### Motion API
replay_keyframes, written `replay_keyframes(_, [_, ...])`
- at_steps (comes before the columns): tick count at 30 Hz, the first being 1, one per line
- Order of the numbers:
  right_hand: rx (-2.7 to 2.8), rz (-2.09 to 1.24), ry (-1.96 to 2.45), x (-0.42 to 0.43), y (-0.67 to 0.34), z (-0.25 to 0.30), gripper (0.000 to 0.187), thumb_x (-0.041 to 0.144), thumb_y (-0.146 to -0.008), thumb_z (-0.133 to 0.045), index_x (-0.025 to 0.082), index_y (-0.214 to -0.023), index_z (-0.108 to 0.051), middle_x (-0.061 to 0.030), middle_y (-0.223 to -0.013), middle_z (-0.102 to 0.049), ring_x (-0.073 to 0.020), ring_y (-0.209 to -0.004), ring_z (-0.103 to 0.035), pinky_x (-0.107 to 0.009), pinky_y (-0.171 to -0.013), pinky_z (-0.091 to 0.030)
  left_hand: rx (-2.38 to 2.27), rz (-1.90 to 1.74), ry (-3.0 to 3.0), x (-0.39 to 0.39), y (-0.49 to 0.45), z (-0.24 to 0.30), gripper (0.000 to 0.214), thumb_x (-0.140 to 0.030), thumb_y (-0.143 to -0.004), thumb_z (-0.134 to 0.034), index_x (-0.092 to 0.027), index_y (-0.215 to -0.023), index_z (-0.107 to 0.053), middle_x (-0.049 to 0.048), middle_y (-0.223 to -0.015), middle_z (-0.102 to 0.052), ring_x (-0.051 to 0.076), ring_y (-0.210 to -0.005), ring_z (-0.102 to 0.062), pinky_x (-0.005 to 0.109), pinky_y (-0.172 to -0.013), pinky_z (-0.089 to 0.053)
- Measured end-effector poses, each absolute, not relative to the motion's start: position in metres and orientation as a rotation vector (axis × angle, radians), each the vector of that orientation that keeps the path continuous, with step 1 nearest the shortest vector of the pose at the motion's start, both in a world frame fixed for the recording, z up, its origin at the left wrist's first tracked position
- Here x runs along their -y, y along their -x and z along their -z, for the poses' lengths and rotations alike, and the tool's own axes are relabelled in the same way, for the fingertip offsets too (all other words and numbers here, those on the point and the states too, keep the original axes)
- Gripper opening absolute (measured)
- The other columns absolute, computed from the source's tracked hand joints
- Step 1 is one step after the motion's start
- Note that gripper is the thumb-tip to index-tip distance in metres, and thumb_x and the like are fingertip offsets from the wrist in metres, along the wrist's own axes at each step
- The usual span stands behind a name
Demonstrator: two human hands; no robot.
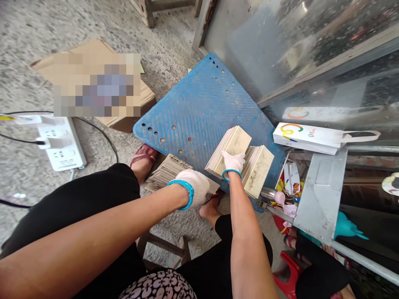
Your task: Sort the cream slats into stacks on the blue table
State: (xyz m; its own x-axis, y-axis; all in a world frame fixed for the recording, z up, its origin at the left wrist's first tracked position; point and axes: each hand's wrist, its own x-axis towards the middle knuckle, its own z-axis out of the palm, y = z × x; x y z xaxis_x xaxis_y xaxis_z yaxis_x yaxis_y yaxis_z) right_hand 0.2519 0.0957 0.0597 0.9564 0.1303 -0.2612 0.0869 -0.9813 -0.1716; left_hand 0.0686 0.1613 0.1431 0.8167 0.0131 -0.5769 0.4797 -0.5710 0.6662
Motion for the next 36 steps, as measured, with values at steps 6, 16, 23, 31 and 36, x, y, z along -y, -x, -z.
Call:
replay_keyframes(6, [0.171,-0.424,2.947,-0.097,-0.253,-0.058,0.092,0.052,-0.066,-0.076,0.001,-0.134,-0.04,-0.0272,-0.128,-0.054,-0.0281,-0.116,-0.056,-0.036,-0.096,-0.045,-0.372,0.604,-2.066,-0.162,-0.07,-0.141,0.039,-0.041,-0.08,-0.07,-0.028,-0.117,-0.067,0.01,-0.118,-0.066,0.032,-0.114,-0.059,0.045,-0.089,-0.052])
replay_keyframes(16, [0.134,-0.428,2.931,-0.096,-0.254,-0.055,0.091,0.053,-0.064,-0.078,0.006,-0.133,-0.042,-0.0238,-0.13,-0.054,-0.0297,-0.117,-0.056,-0.036,-0.097,-0.046,-0.366,0.655,-2.11,-0.158,-0.07,-0.141,0.041,-0.034,-0.063,-0.075,-0.021,-0.102,-0.077,0.0201,-0.099,-0.073,0.041,-0.096,-0.066,0.048,-0.078,-0.051])
replay_keyframes(23, [0.159,-0.455,2.945,-0.096,-0.26,-0.049,0.089,0.048,-0.068,-0.077,0.0,-0.133,-0.04,-0.0267,-0.129,-0.053,-0.0268,-0.118,-0.052,-0.034,-0.095,-0.041,-0.398,0.64,-2.188,-0.154,-0.069,-0.144,0.046,-0.035,-0.067,-0.075,-0.01,-0.106,-0.075,0.0235,-0.094,-0.073,0.036,-0.093,-0.067,0.043,-0.08,-0.051])
replay_keyframes(31, [0.236,-0.447,2.924,-0.088,-0.254,-0.049,0.092,0.055,-0.068,-0.073,0.004,-0.137,-0.04,-0.0249,-0.13,-0.053,-0.0296,-0.119,-0.052,-0.039,-0.1,-0.041,-0.339,0.73,-2.207,-0.16,-0.071,-0.15,0.034,-0.028,-0.073,-0.071,-0.016,-0.104,-0.077,0.02,-0.095,-0.074,0.035,-0.093,-0.068,0.042,-0.082,-0.051])
replay_keyframes(36, [0.258,-0.444,2.854,-0.079,-0.251,-0.054,0.093,0.063,-0.067,-0.07,0.009,-0.138,-0.044,-0.0227,-0.132,-0.051,-0.0336,-0.121,-0.051,-0.045,-0.104,-0.04,-0.242,0.704,-2.275,-0.164,-0.072,-0.148,0.04,-0.029,-0.08,-0.062,-0.017,-0.117,-0.072,0.0183,-0.106,-0.073,0.033,-0.1,-0.067,0.04,-0.088,-0.05])
